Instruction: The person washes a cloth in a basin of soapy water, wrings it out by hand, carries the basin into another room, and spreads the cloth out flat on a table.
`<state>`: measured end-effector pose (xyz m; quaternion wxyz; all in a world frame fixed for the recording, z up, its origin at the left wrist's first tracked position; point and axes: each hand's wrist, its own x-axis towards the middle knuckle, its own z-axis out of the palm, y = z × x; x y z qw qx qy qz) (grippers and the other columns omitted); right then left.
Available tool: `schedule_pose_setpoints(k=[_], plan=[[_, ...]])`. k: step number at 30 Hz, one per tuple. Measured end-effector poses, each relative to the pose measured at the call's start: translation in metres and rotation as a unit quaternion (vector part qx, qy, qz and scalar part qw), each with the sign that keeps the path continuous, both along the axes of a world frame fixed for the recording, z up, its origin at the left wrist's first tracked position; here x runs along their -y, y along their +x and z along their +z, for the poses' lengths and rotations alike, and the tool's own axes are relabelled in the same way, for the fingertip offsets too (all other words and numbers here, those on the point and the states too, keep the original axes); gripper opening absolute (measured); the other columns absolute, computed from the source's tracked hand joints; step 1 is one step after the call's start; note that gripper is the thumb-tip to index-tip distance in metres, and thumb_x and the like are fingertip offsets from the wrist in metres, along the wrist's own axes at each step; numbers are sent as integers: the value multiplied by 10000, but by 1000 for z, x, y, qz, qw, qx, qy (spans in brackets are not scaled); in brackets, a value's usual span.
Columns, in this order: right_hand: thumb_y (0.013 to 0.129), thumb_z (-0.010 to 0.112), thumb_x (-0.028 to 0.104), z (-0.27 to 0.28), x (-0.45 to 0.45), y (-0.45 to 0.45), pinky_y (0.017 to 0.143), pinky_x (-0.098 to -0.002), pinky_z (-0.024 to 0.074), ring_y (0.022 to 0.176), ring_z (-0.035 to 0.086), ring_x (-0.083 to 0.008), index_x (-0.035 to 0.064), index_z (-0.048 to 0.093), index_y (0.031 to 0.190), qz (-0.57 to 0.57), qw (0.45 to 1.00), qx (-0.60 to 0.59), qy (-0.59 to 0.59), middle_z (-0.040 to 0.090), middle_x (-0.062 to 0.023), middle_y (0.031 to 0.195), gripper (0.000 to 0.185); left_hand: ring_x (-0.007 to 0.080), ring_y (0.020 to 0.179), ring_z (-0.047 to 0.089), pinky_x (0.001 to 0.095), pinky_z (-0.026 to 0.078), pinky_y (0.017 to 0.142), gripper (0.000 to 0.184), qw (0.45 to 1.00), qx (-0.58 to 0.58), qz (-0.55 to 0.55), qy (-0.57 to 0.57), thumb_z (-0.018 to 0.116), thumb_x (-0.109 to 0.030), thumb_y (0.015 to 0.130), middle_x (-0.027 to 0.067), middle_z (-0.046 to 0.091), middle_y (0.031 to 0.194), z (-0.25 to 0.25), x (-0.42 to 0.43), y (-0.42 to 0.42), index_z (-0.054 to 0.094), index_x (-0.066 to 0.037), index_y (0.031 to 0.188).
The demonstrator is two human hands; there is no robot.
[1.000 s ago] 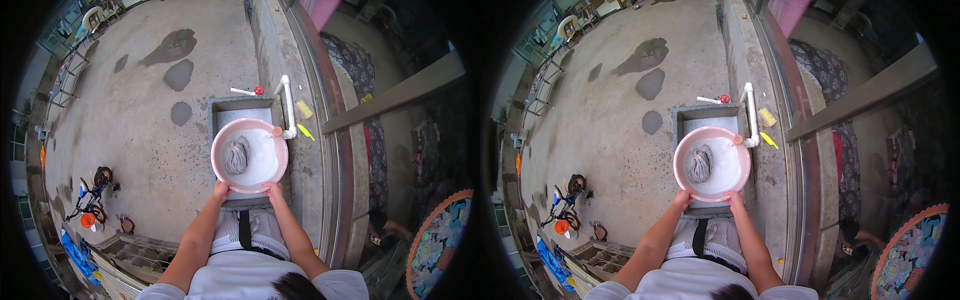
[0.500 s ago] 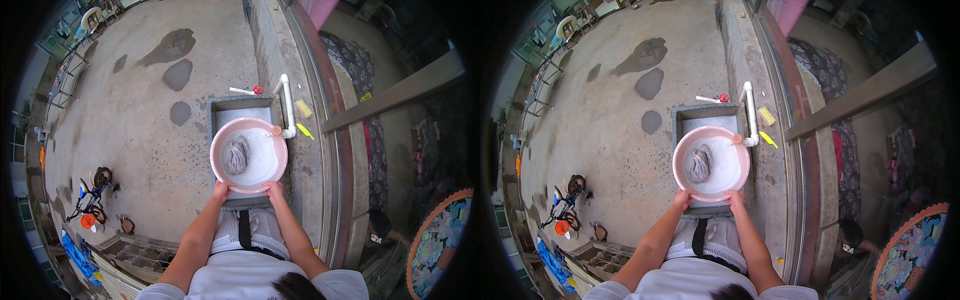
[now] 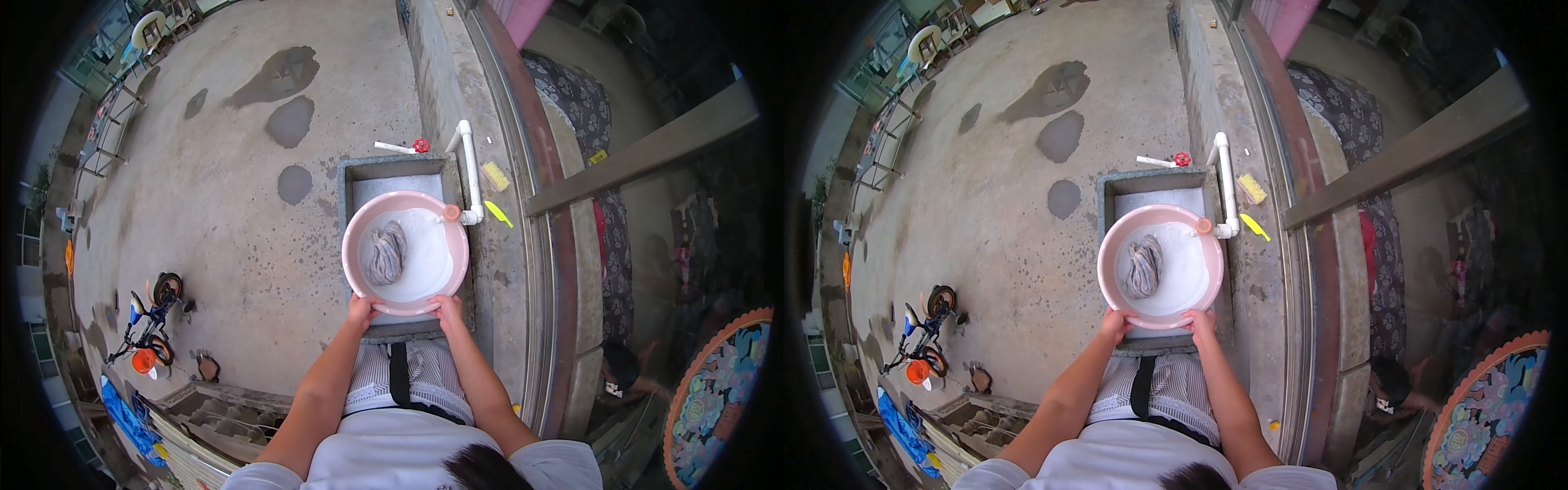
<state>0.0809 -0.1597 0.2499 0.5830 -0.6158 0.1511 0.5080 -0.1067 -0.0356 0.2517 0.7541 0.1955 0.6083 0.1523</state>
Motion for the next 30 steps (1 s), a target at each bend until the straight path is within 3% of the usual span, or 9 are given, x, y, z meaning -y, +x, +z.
schedule_pose_setpoints(k=[5,20,30], plan=[[624,593,-28,2,-1,-1,531,-359,551,678,634,-271,-30,512,957,3,1000,1,-3,610,-149,834,343,205,742,620,277,522,524,474,1000,10,-2,-4,594,76,684,66,592,921,1,0,-1,433,-121,1084],[619,593,-24,0,2,-1,541,-364,558,663,629,-260,-32,517,941,1,1000,6,-6,604,-141,823,331,212,748,632,307,544,580,404,1000,21,-1,9,586,84,674,70,610,872,3,1,-3,492,-86,1028],[616,586,-32,-11,6,-4,477,-359,539,645,622,-270,-33,508,941,-17,1000,4,-19,597,-147,813,335,203,733,627,303,548,578,401,1000,-6,-18,14,591,91,660,71,606,863,-4,4,-5,490,-85,1006]])
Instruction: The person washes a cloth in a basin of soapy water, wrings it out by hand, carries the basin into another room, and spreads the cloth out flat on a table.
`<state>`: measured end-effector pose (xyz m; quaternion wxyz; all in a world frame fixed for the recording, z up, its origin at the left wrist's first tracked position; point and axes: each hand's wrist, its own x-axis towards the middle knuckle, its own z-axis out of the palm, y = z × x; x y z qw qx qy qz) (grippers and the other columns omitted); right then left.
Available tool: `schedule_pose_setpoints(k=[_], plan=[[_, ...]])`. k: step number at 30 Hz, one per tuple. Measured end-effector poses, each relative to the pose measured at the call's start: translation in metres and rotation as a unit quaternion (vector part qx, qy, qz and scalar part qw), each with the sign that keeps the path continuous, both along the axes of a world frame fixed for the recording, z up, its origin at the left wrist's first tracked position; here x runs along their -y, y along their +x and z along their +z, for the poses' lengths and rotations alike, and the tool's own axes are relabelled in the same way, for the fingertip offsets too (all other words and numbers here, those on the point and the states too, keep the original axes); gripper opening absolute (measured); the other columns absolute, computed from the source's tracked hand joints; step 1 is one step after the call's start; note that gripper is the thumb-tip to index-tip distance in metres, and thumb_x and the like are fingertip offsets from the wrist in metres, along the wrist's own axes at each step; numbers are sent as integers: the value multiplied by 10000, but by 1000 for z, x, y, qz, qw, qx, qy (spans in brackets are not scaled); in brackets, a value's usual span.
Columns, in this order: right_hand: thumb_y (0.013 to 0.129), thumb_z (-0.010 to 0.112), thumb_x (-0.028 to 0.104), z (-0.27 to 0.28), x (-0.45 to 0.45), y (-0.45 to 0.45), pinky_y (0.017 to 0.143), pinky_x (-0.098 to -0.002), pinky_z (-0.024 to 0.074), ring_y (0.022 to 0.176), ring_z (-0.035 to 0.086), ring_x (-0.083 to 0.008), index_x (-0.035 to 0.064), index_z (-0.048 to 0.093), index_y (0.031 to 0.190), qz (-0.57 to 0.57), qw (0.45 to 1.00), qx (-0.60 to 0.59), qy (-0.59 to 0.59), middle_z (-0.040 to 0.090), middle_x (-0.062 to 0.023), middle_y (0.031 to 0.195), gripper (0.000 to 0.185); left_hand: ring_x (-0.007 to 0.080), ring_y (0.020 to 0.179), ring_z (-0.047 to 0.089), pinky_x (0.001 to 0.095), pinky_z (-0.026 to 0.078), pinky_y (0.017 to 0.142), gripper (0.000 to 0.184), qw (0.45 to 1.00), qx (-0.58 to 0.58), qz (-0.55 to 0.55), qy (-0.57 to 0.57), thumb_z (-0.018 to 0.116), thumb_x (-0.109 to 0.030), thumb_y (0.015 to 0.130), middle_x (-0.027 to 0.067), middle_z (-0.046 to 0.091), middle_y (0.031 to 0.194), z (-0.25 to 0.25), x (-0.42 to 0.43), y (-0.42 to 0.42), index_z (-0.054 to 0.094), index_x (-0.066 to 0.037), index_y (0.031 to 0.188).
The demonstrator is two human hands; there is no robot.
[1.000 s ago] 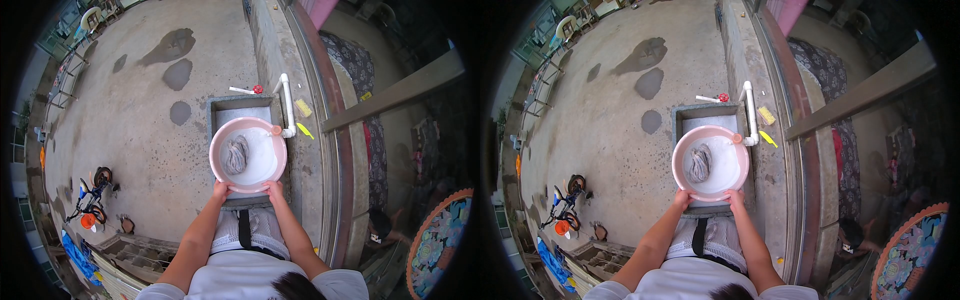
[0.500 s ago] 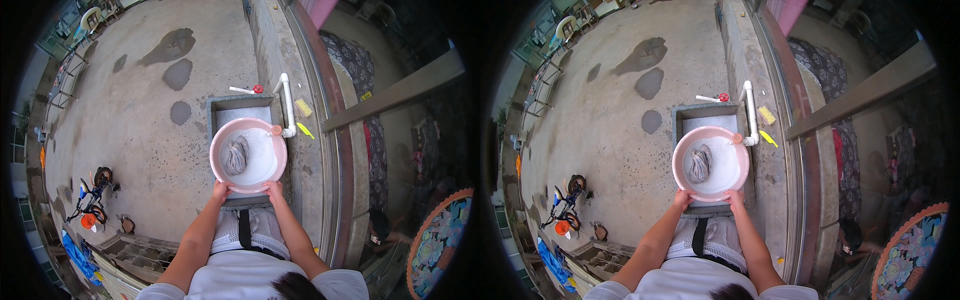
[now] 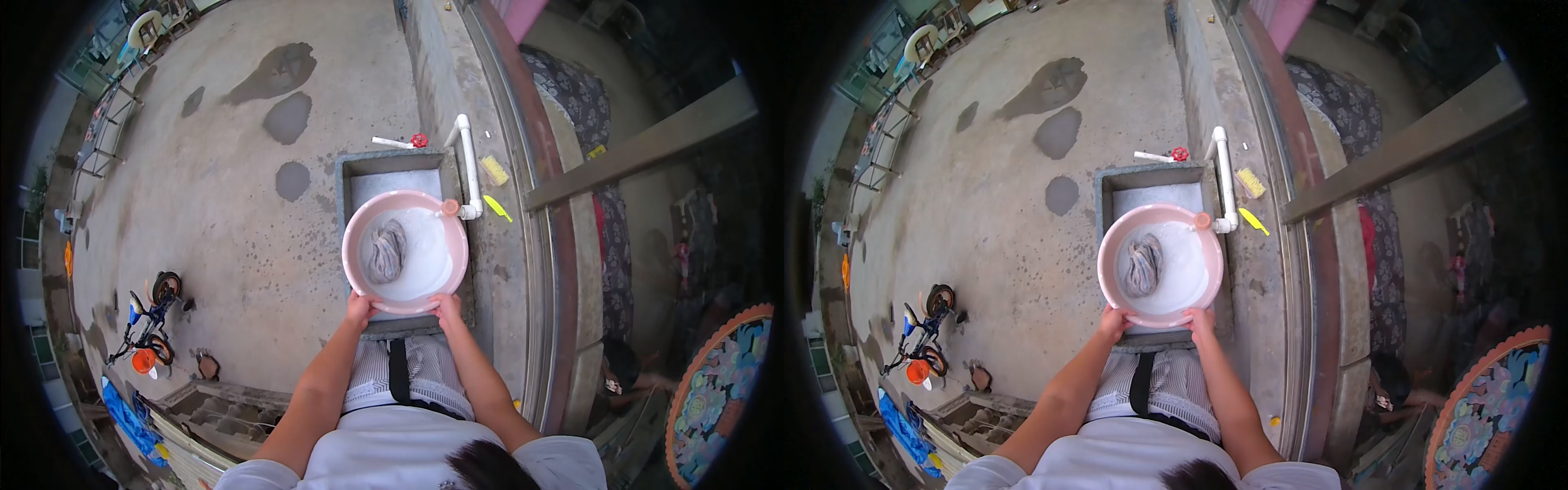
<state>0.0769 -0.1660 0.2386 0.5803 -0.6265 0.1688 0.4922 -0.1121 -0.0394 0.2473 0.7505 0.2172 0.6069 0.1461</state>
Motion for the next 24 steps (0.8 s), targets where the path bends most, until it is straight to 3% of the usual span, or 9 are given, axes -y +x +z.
schedule_pose_setpoints(k=[24], plan=[[611,589,-37,6,0,0,517,-375,545,660,620,-280,-33,515,930,2,1000,3,-13,594,-152,815,327,226,752,633,308,546,574,461,999,32,11,-9,605,99,655,77,602,905,-3,0,-1,470,-101,1047]])
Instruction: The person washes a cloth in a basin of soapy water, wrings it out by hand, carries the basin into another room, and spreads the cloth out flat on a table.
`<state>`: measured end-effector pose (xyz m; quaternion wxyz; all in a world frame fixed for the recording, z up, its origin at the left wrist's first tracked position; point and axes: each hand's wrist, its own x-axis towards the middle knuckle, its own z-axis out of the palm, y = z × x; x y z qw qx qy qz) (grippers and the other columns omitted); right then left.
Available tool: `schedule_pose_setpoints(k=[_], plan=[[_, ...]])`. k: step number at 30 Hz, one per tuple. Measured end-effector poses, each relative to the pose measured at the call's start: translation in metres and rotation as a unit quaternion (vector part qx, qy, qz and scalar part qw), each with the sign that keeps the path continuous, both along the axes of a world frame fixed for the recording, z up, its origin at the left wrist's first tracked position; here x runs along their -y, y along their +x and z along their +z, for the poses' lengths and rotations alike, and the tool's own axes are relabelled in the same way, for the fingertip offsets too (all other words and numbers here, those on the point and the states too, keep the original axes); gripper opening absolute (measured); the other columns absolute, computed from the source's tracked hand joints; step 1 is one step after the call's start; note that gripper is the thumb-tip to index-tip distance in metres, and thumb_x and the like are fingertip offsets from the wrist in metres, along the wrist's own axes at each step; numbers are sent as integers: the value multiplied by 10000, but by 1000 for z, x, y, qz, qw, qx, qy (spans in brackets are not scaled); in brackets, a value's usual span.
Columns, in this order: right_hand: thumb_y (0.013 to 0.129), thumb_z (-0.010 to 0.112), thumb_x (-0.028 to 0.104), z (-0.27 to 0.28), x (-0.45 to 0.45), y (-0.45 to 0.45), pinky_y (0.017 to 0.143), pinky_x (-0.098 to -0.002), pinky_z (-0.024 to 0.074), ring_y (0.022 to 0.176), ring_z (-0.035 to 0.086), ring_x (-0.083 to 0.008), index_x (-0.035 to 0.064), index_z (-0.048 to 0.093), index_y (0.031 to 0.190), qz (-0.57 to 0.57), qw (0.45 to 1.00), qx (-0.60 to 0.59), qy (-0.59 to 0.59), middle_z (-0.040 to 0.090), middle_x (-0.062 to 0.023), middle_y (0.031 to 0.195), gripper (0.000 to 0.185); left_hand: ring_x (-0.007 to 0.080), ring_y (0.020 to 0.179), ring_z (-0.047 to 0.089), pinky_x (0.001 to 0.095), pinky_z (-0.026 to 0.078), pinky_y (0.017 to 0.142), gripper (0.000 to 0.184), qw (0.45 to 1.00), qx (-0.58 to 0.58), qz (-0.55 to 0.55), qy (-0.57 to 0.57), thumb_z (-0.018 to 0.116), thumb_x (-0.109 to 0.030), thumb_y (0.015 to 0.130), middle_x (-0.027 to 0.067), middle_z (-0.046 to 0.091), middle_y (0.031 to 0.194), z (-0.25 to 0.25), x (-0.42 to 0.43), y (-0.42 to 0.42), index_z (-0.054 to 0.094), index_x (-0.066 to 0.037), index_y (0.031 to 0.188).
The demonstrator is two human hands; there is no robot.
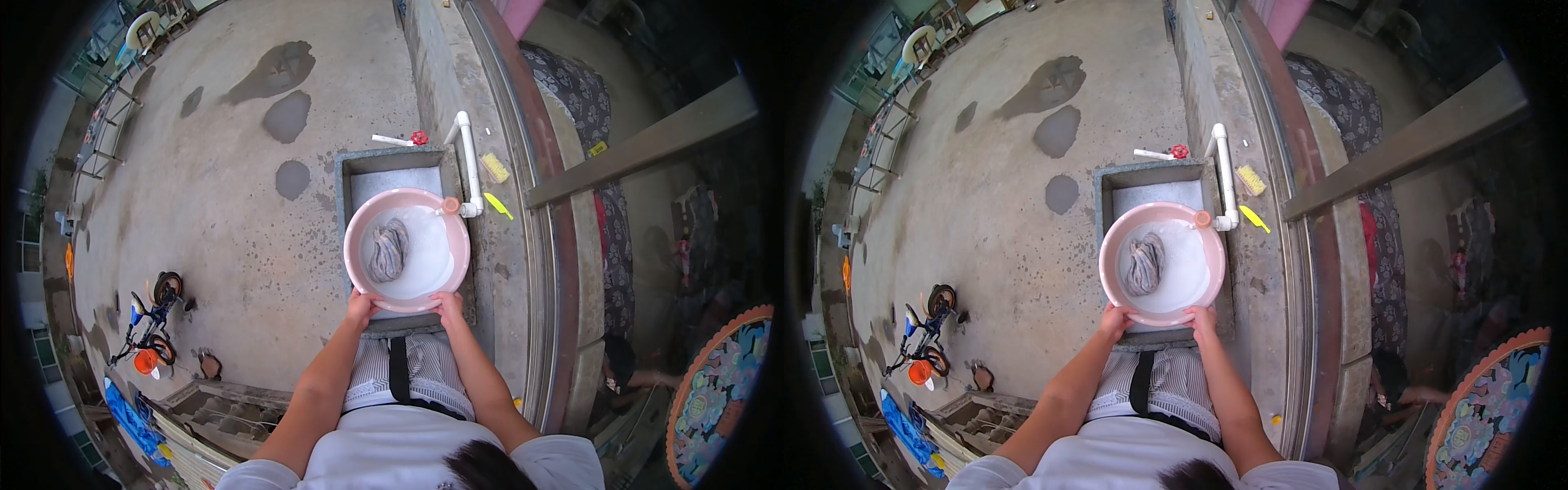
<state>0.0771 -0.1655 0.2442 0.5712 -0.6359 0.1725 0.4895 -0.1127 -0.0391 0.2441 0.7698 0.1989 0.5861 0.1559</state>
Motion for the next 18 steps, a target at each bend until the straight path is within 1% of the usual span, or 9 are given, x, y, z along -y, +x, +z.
schedule_pose_setpoints(k=[2,11,14,18], plan=[[610,587,-37,0,0,0,514,-373,544,654,620,-278,-32,517,927,-3,1000,0,0,595,-150,809,325,227,753,634,311,549,578,444,1000,0,-2,-1,602,99,660,78,604,912,4,-1,1,478,-98,1038],[607,583,-35,-2,0,1,510,-366,548,649,618,-273,-26,516,933,-11,1000,4,11,594,-146,813,333,224,758,634,318,548,605,409,1000,23,-9,4,595,97,675,73,612,872,-6,-1,-2,498,-97,1022],[609,581,-37,1,0,1,512,-368,550,650,617,-272,-27,513,933,-13,1000,5,16,590,-146,816,331,220,744,634,307,545,594,412,1000,21,-14,5,601,98,670,72,614,877,1,-2,-1,499,-98,1018],[608,581,-37,4,-1,0,506,-370,549,649,615,-271,-28,512,930,-12,1000,4,11,586,-145,813,329,224,760,639,307,554,611,426,999,14,-29,17,605,108,661,78,616,890,6,-4,-1,494,-87,1023]])
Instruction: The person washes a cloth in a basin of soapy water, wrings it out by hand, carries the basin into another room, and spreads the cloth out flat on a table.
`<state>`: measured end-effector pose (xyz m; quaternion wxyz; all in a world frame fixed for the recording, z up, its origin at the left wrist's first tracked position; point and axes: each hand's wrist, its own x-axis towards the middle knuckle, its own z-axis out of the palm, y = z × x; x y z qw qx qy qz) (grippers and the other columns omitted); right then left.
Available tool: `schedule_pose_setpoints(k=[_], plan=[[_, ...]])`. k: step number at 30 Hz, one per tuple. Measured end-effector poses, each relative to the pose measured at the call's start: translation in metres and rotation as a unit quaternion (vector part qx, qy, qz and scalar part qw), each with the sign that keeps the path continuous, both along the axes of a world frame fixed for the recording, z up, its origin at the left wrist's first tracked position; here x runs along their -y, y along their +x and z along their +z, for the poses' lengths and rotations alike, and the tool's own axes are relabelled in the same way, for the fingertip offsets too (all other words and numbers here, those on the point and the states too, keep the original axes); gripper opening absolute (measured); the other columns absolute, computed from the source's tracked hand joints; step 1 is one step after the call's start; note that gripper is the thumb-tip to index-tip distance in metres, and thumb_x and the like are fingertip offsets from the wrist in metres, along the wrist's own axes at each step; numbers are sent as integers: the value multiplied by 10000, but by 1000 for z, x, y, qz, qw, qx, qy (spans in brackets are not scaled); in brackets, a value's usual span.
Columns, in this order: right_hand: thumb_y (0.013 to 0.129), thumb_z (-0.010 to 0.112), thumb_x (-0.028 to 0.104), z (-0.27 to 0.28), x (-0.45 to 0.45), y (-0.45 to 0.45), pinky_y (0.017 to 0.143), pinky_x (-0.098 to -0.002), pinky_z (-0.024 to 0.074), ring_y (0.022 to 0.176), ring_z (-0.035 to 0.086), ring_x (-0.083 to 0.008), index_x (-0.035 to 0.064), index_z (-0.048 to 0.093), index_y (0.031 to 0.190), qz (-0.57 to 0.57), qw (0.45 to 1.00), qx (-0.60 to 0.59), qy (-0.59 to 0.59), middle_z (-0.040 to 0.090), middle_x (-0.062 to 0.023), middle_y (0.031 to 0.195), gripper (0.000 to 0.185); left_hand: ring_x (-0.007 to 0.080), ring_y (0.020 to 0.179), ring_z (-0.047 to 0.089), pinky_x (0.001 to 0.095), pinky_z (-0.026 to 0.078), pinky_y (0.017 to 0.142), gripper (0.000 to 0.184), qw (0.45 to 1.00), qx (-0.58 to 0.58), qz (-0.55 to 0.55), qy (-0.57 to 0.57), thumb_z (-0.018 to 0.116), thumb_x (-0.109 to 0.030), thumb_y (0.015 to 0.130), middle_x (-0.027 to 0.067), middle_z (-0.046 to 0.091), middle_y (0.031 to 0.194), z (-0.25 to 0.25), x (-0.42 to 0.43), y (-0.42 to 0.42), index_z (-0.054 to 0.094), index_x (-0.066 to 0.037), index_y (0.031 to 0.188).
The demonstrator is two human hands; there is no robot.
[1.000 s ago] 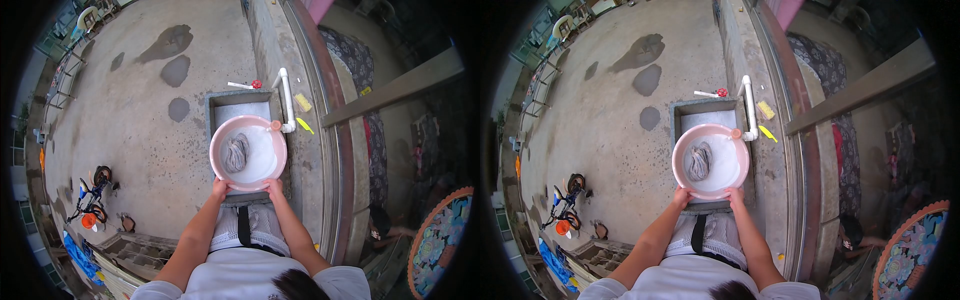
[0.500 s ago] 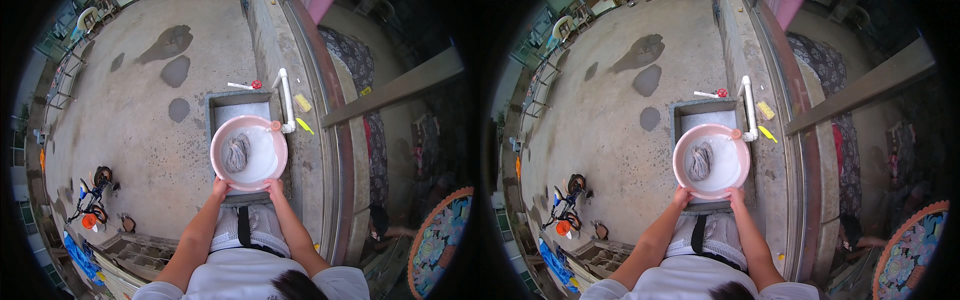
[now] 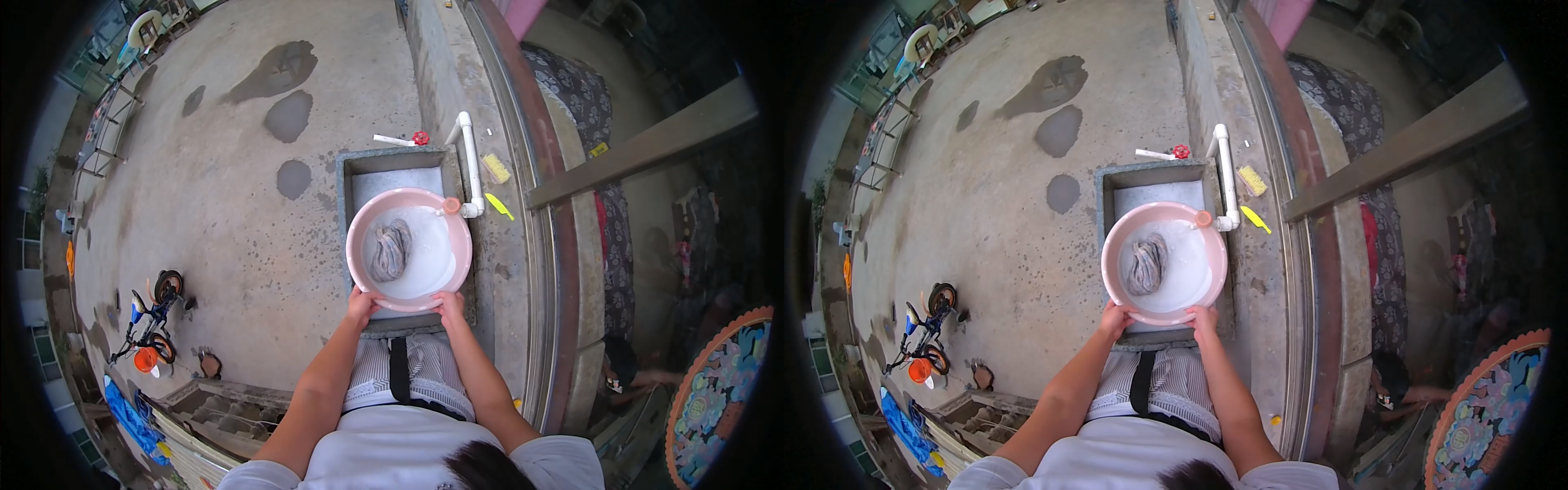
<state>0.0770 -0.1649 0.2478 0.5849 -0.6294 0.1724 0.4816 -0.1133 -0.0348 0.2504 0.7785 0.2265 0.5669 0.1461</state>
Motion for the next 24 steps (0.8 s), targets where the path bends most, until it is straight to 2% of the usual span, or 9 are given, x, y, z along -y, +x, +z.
schedule_pose_setpoints(k=[8,17,24], plan=[[607,581,-40,3,-3,-1,509,-376,549,647,616,-269,-21,519,919,-5,1000,1,-13,591,-142,805,319,234,775,646,314,565,624,447,1000,4,8,0,601,120,654,87,619,907,4,-2,1,482,-77,1037],[614,579,-42,-4,-5,-4,545,-390,558,675,624,-278,-17,520,933,13,1000,-6,5,594,-147,822,325,191,697,633,260,529,502,399,1000,-17,15,6,612,86,647,71,618,847,-9,-3,-8,507,-86,990],[621,566,-46,-10,-10,-13,517,-382,562,699,624,-289,-57,523,959,31,999,-16,-5,586,-159,840,341,190,688,627,259,527,502,392,998,-36,41,-2,613,84,645,66,606,817,-18,-1,-22,496,-85,978]])
